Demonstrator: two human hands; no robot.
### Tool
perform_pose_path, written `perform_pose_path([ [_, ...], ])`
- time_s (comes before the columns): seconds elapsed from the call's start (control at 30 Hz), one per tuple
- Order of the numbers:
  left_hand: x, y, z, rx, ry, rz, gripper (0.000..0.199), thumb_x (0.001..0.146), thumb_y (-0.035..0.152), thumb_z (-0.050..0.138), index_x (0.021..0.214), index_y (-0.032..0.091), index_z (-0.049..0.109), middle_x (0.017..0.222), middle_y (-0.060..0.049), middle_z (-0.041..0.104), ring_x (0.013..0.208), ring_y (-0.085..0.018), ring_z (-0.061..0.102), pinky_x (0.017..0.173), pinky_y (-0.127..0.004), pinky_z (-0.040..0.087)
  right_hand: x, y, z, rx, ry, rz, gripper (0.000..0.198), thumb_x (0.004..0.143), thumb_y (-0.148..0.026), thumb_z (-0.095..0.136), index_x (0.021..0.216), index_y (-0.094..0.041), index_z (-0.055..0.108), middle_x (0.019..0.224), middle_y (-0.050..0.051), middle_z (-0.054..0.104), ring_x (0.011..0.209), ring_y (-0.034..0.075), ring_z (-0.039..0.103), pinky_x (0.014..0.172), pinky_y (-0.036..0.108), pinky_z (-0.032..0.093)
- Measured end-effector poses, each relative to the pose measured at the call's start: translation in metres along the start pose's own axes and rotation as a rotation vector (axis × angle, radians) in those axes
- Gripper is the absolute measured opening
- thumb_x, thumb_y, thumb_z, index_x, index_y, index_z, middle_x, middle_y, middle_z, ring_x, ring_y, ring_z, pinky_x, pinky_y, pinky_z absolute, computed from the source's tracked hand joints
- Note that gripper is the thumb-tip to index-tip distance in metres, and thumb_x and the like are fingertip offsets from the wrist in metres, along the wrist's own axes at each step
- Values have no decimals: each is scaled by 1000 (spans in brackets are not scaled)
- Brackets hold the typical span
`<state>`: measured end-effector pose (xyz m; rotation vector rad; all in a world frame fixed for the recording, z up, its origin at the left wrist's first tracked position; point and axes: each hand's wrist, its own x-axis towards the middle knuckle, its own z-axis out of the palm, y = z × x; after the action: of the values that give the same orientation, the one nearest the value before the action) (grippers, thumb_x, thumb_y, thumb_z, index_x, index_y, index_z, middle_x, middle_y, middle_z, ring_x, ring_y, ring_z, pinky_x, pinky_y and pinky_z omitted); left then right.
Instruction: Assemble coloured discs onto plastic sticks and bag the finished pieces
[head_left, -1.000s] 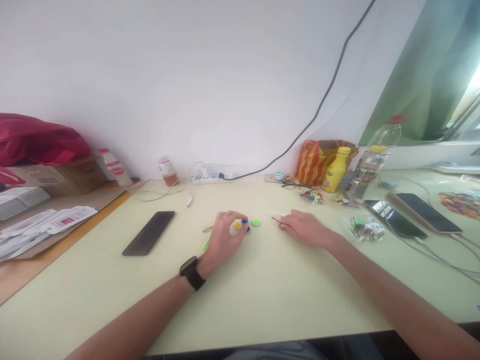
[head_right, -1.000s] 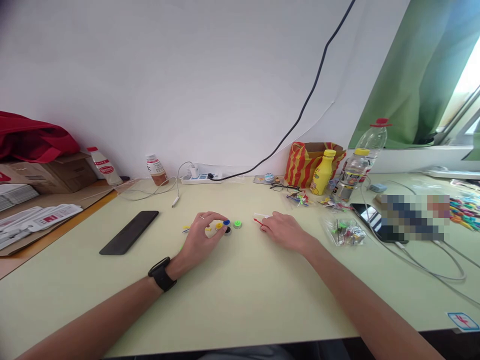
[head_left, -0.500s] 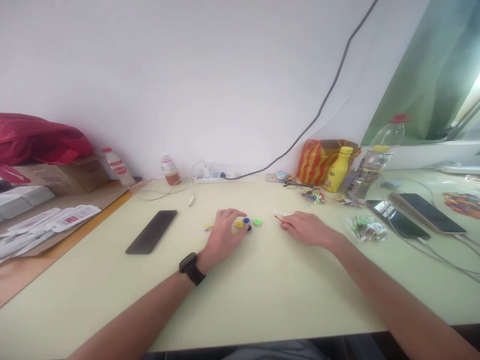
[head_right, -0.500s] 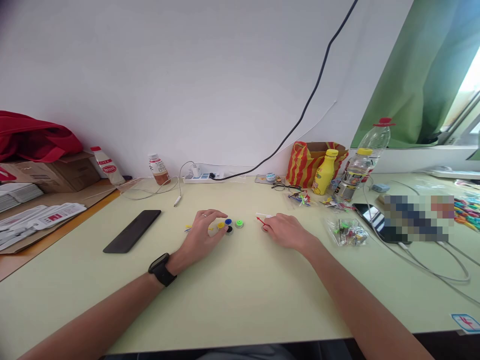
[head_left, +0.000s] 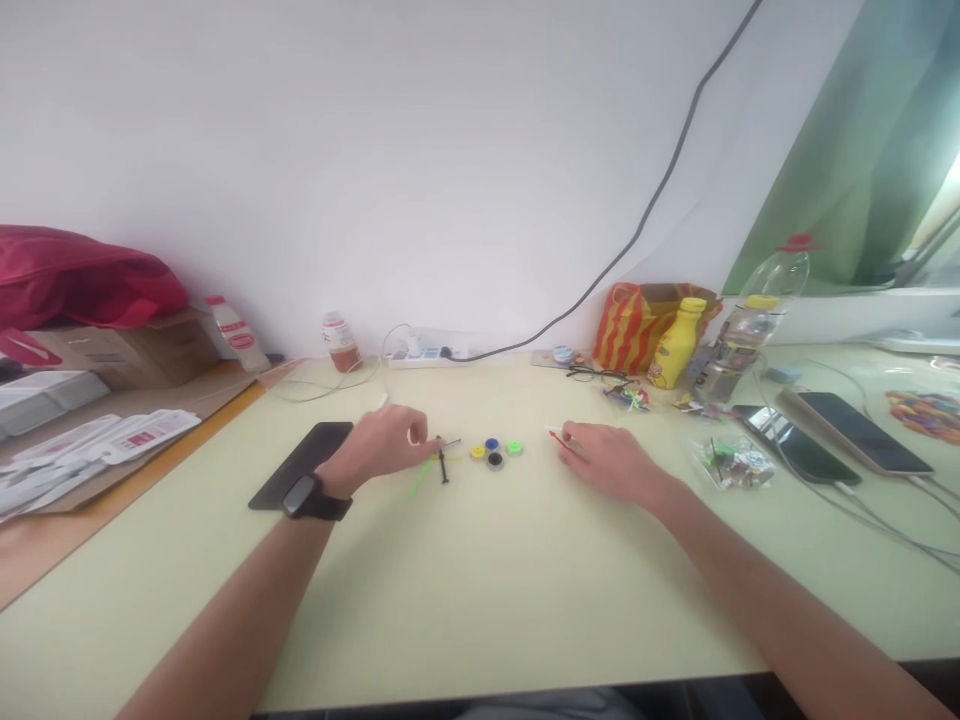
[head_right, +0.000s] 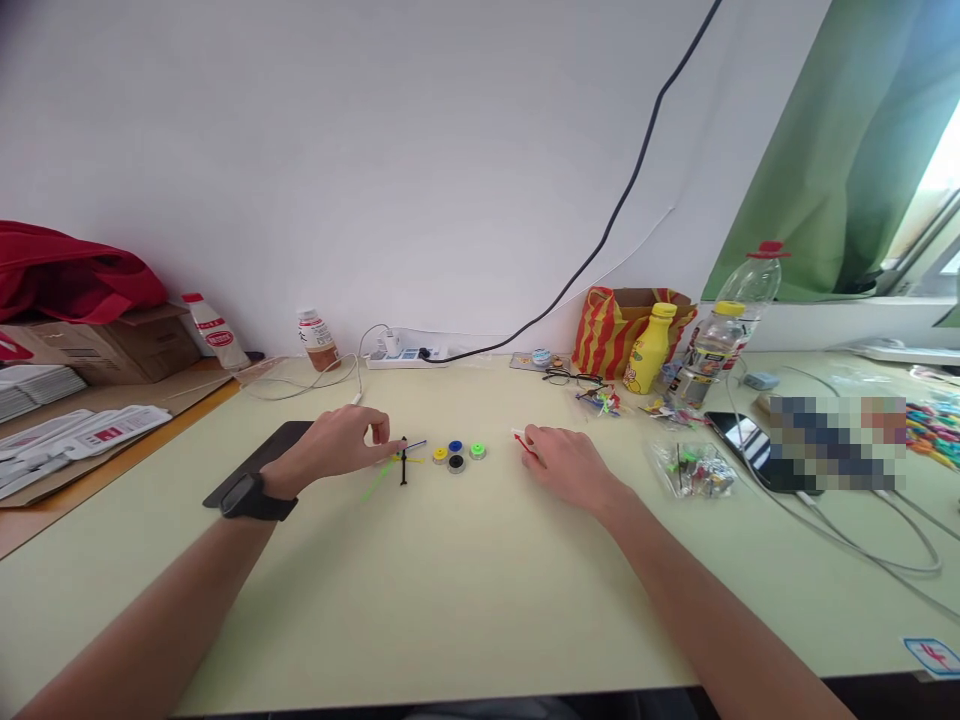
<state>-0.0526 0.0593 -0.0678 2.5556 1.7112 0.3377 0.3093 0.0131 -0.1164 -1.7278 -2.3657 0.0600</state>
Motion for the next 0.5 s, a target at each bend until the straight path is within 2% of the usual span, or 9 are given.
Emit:
perform_pose_path([
  [0.1,-3,0,1,-16,-158,10,38,80,53,68,58,22,61,67,-3,67,60,-18,58,59,-30,35,-3,1,-1,9,11,44,13,102,-34,52,106,-24,60,95,4,74,81,22,66,66,30,32],
  [0.2,-5,0,2,-75,-243,23,21,72,39,71,59,23,65,71,-3,69,65,-20,62,61,-30,37,-6,1,-1,22,6,44,14,102,-34,51,106,-24,60,92,4,74,79,22,66,66,30,32],
  [0.3,-6,0,4,-107,-263,-9,12,68,32,68,60,24,67,71,-5,67,67,-21,64,61,-29,36,-9,-1,-2,58,-21,25,13,102,-33,52,102,-24,61,92,4,74,79,22,66,65,30,34],
  [0.5,-9,8,5,-39,-249,-12,15,69,24,62,56,22,54,67,-5,59,59,-19,55,57,-31,28,-12,-5,-4,63,-2,-4,15,101,-35,51,97,-24,61,91,3,74,78,21,65,66,30,35],
])
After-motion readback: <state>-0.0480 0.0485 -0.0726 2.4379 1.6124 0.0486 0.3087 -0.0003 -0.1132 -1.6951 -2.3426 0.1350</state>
